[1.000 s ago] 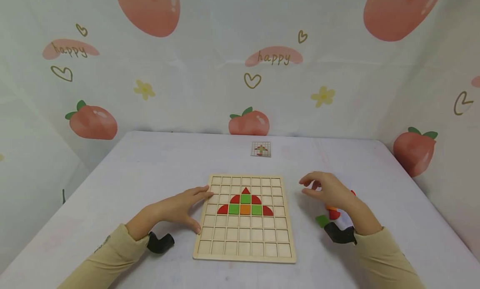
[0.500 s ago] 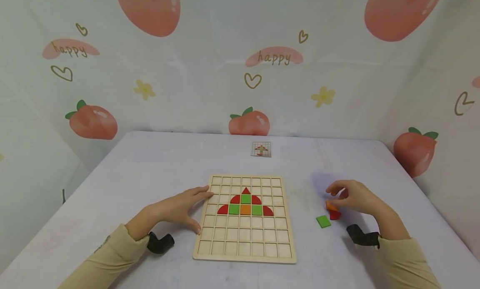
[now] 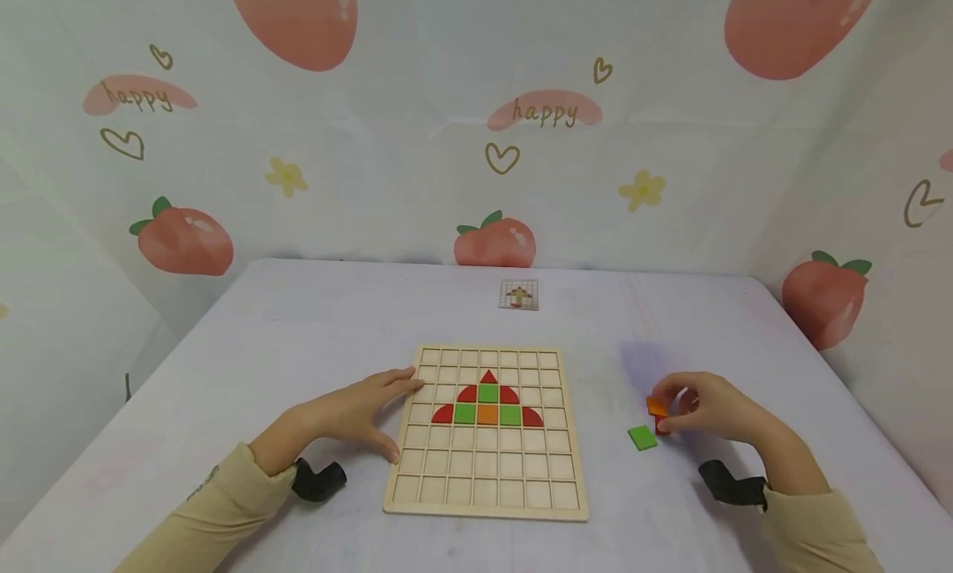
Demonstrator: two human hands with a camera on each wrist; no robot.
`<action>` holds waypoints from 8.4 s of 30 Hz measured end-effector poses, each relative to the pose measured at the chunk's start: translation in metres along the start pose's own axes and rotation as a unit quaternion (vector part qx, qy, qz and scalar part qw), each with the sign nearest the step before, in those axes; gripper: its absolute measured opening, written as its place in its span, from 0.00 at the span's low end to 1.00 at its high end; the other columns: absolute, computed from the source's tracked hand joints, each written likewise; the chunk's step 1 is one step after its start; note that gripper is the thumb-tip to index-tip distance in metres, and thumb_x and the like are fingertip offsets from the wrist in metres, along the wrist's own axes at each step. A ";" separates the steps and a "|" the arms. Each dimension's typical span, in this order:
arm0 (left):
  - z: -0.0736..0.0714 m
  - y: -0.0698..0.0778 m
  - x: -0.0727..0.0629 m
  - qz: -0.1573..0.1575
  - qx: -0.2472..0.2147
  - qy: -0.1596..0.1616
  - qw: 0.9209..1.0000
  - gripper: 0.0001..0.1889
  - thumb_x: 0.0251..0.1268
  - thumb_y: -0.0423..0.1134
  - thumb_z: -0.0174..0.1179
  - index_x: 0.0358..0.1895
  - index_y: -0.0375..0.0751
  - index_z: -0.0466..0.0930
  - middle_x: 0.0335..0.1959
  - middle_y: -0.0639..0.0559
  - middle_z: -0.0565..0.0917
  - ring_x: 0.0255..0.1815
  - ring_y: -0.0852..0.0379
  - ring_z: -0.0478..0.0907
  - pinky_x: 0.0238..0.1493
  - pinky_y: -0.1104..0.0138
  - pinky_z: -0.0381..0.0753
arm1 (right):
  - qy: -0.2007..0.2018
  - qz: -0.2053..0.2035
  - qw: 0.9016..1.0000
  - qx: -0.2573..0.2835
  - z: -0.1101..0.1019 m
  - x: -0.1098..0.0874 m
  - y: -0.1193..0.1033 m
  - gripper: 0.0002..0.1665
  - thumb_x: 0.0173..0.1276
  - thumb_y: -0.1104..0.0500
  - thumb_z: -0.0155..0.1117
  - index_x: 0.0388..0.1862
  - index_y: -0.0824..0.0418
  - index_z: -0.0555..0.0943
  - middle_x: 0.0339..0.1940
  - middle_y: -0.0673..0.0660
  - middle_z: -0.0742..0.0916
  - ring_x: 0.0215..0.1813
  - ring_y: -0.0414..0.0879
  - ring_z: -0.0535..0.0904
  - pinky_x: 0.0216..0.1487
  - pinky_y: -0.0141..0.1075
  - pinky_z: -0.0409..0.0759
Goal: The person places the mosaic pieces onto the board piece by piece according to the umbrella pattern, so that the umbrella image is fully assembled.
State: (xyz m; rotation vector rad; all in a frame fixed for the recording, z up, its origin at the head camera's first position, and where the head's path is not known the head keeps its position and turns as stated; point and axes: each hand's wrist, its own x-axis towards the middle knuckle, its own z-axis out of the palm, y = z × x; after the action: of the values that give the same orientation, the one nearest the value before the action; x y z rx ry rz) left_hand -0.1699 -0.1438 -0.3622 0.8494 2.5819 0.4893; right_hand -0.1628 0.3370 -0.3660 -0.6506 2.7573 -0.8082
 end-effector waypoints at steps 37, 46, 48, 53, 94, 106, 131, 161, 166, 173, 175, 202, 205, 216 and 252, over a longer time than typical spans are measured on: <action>0.001 -0.002 0.001 -0.003 0.000 0.002 1.000 0.52 0.40 0.54 0.73 0.70 0.37 0.58 0.74 0.38 0.54 0.74 0.40 0.53 0.72 0.48 0.58 | 0.025 -0.133 0.991 -0.011 0.023 0.012 -0.039 0.13 0.48 0.61 0.75 0.31 0.55 0.80 0.28 0.42 0.81 0.29 0.31 0.69 0.26 0.26 0.70; 0.002 -0.003 0.002 -0.001 0.004 0.002 1.000 0.52 0.40 0.55 0.73 0.70 0.37 0.58 0.74 0.37 0.54 0.74 0.40 0.53 0.72 0.48 0.58 | 0.019 -0.147 0.989 -0.027 0.036 0.028 -0.070 0.13 0.52 0.59 0.73 0.34 0.50 0.79 0.33 0.40 0.82 0.33 0.33 0.72 0.35 0.28 0.75; 0.002 -0.003 0.002 -0.004 0.003 0.001 1.000 0.52 0.40 0.55 0.73 0.70 0.37 0.58 0.74 0.38 0.54 0.74 0.40 0.53 0.72 0.48 0.58 | 0.014 -0.144 0.989 -0.029 0.040 0.031 -0.077 0.12 0.52 0.59 0.72 0.35 0.50 0.79 0.33 0.40 0.82 0.34 0.33 0.71 0.35 0.28 0.75; 0.002 -0.003 0.002 -0.006 0.003 0.001 1.000 0.52 0.40 0.55 0.73 0.70 0.38 0.58 0.74 0.38 0.54 0.74 0.41 0.53 0.72 0.49 0.58 | 0.010 -0.127 0.991 -0.039 0.049 0.040 -0.097 0.11 0.53 0.59 0.71 0.36 0.53 0.80 0.34 0.41 0.81 0.34 0.33 0.71 0.33 0.28 0.75; 0.002 0.000 0.001 -0.018 -0.009 -0.002 1.000 0.52 0.40 0.54 0.73 0.70 0.40 0.57 0.75 0.40 0.53 0.75 0.41 0.52 0.73 0.49 0.56 | 0.005 -0.089 0.988 -0.128 0.101 0.074 -0.169 0.10 0.53 0.54 0.72 0.34 0.55 0.85 0.31 0.45 0.83 0.32 0.35 0.75 0.32 0.28 0.75; 0.001 0.000 0.000 -0.009 -0.006 0.002 1.000 0.52 0.40 0.54 0.73 0.70 0.37 0.58 0.74 0.38 0.54 0.74 0.40 0.52 0.72 0.48 0.57 | 0.020 -0.073 0.992 -0.100 0.089 0.068 -0.165 0.10 0.53 0.55 0.72 0.34 0.55 0.84 0.31 0.46 0.85 0.31 0.36 0.75 0.31 0.27 0.74; 0.001 0.001 -0.001 -0.013 -0.002 -0.003 1.000 0.51 0.41 0.53 0.73 0.70 0.38 0.58 0.74 0.39 0.54 0.75 0.41 0.52 0.73 0.49 0.57 | 0.028 0.104 0.992 -0.062 0.003 0.020 -0.033 0.18 0.52 0.55 0.72 0.38 0.66 0.81 0.33 0.56 0.83 0.34 0.44 0.75 0.30 0.32 0.74; 0.002 -0.001 0.001 -0.014 -0.002 0.000 1.000 0.51 0.40 0.55 0.73 0.70 0.40 0.58 0.74 0.40 0.54 0.75 0.42 0.52 0.73 0.49 0.56 | 0.061 0.077 0.993 -0.067 0.014 0.014 -0.019 0.14 0.51 0.57 0.73 0.31 0.63 0.80 0.29 0.51 0.81 0.25 0.33 0.67 0.23 0.27 0.69; 0.003 -0.002 0.001 -0.011 0.000 0.000 1.000 0.52 0.40 0.55 0.73 0.70 0.39 0.58 0.74 0.40 0.54 0.75 0.42 0.52 0.73 0.49 0.56 | 0.072 0.064 0.993 -0.069 0.014 0.018 -0.033 0.14 0.51 0.57 0.72 0.34 0.63 0.81 0.29 0.51 0.81 0.25 0.33 0.67 0.21 0.27 0.69; 0.002 -0.001 0.001 -0.006 0.005 0.003 1.000 0.52 0.40 0.55 0.73 0.70 0.38 0.58 0.74 0.39 0.54 0.74 0.41 0.53 0.72 0.49 0.57 | 0.080 0.021 0.994 -0.065 0.020 0.025 -0.066 0.12 0.52 0.58 0.72 0.34 0.61 0.82 0.29 0.48 0.82 0.29 0.33 0.68 0.22 0.26 0.70; 0.002 0.000 0.000 -0.006 0.004 0.003 1.000 0.52 0.41 0.55 0.73 0.70 0.37 0.58 0.74 0.38 0.54 0.74 0.41 0.53 0.72 0.49 0.57 | 0.080 0.008 0.995 -0.066 0.023 0.028 -0.076 0.12 0.52 0.58 0.72 0.34 0.60 0.82 0.29 0.47 0.82 0.29 0.33 0.68 0.23 0.26 0.70; 0.002 -0.002 0.000 -0.004 -0.001 0.001 1.000 0.52 0.41 0.55 0.73 0.70 0.38 0.58 0.74 0.39 0.54 0.74 0.41 0.53 0.72 0.49 0.57 | -0.014 -0.108 0.992 -0.067 0.093 0.055 -0.165 0.13 0.53 0.50 0.73 0.33 0.55 0.82 0.27 0.42 0.81 0.27 0.32 0.68 0.26 0.24 0.69; 0.002 -0.002 0.000 -0.001 -0.002 0.001 1.000 0.52 0.41 0.54 0.73 0.70 0.36 0.58 0.74 0.38 0.54 0.74 0.40 0.53 0.72 0.48 0.57 | -0.011 -0.128 0.988 -0.087 0.098 0.056 -0.170 0.12 0.53 0.50 0.72 0.32 0.54 0.82 0.26 0.42 0.81 0.27 0.32 0.68 0.28 0.24 0.69; 0.002 -0.001 0.000 -0.005 -0.005 0.000 1.000 0.51 0.41 0.54 0.73 0.70 0.38 0.58 0.74 0.38 0.54 0.74 0.40 0.52 0.72 0.48 0.57 | -0.010 -0.093 0.989 -0.118 0.112 0.060 -0.183 0.12 0.51 0.51 0.73 0.33 0.54 0.83 0.29 0.44 0.84 0.25 0.33 0.65 0.26 0.24 0.66; 0.003 -0.001 0.002 -0.010 -0.007 0.000 1.000 0.51 0.41 0.55 0.73 0.70 0.40 0.58 0.74 0.39 0.53 0.75 0.41 0.52 0.72 0.49 0.57 | 0.039 -0.010 0.997 -0.062 0.069 0.050 -0.148 0.10 0.54 0.54 0.71 0.33 0.55 0.82 0.27 0.45 0.81 0.27 0.36 0.69 0.25 0.26 0.70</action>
State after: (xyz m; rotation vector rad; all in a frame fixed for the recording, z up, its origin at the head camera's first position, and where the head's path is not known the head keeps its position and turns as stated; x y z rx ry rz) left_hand -0.1700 -0.1425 -0.3659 0.8172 2.5816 0.5006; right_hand -0.1336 0.1701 -0.3445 -0.6845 2.8948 -0.6840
